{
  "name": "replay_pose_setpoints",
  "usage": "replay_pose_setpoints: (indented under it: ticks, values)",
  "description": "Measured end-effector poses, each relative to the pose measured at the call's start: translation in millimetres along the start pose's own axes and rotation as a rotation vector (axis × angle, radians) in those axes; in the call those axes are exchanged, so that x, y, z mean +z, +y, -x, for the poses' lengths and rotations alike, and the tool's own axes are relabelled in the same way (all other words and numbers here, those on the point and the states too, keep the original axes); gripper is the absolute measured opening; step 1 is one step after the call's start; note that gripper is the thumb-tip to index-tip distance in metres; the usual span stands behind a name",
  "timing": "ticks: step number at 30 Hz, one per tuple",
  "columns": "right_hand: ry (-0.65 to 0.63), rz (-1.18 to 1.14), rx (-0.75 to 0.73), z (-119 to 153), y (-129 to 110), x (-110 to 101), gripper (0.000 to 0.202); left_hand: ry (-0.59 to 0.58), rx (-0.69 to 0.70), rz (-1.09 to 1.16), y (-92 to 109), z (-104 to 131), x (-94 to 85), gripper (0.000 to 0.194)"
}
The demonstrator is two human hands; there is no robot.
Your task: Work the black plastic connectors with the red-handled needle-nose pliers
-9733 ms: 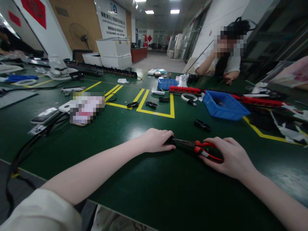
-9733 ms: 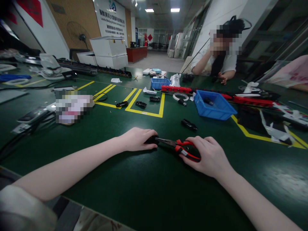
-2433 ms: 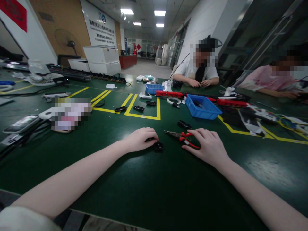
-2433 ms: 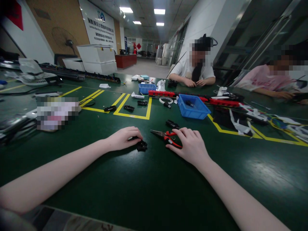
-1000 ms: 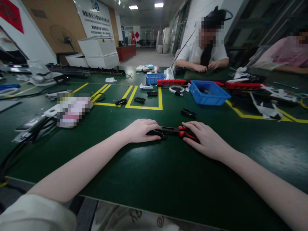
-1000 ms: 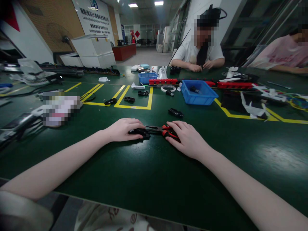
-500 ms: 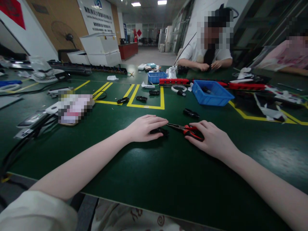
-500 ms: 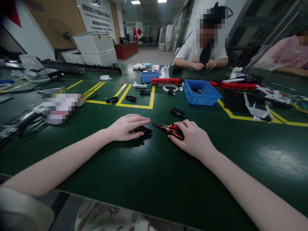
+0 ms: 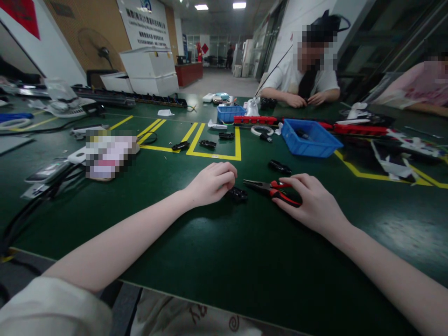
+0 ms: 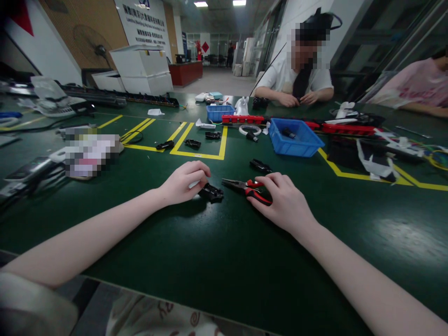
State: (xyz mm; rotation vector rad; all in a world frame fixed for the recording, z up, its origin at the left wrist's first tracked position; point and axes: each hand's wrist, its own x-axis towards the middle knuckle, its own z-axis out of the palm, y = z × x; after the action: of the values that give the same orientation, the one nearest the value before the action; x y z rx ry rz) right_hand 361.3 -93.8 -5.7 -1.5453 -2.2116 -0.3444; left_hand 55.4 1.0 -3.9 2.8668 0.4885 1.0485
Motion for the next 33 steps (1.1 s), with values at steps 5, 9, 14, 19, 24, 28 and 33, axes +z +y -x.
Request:
replay_pose_setpoints:
  ticks: [5, 9, 14, 19, 24, 28, 33]
  values:
    - [0.150, 0.043, -0.073, -2, 3, -6, 0.056, -0.012, -0.188, -0.025, 2, 0, -4.3, 0.013]
    - [0.212, 0.084, -0.170, 0, 7, -12, 0.066, -0.107, -0.254, -0.083, 8, 2, -6.4, 0.044]
    - [0.166, 0.116, -0.217, 4, 8, -15, 0.063, -0.261, -0.163, -0.084, 20, 2, -4.5, 0.071]
    - [0.155, 0.030, -0.228, 6, 14, -13, 0.060, -0.307, -0.127, -0.113, 21, 0, -5.4, 0.066]
    - [0.154, 0.032, -0.339, 5, 13, -10, 0.060, -0.332, -0.096, -0.087, 17, -2, -1.1, 0.055]
    - [0.113, 0.033, -0.345, 1, 8, -5, 0.058, -0.338, -0.075, -0.038, 15, -4, 2.6, 0.045]
    - [0.097, 0.025, -0.241, -1, 9, -2, 0.051, -0.341, -0.077, 0.053, 13, -4, 3.0, 0.042]
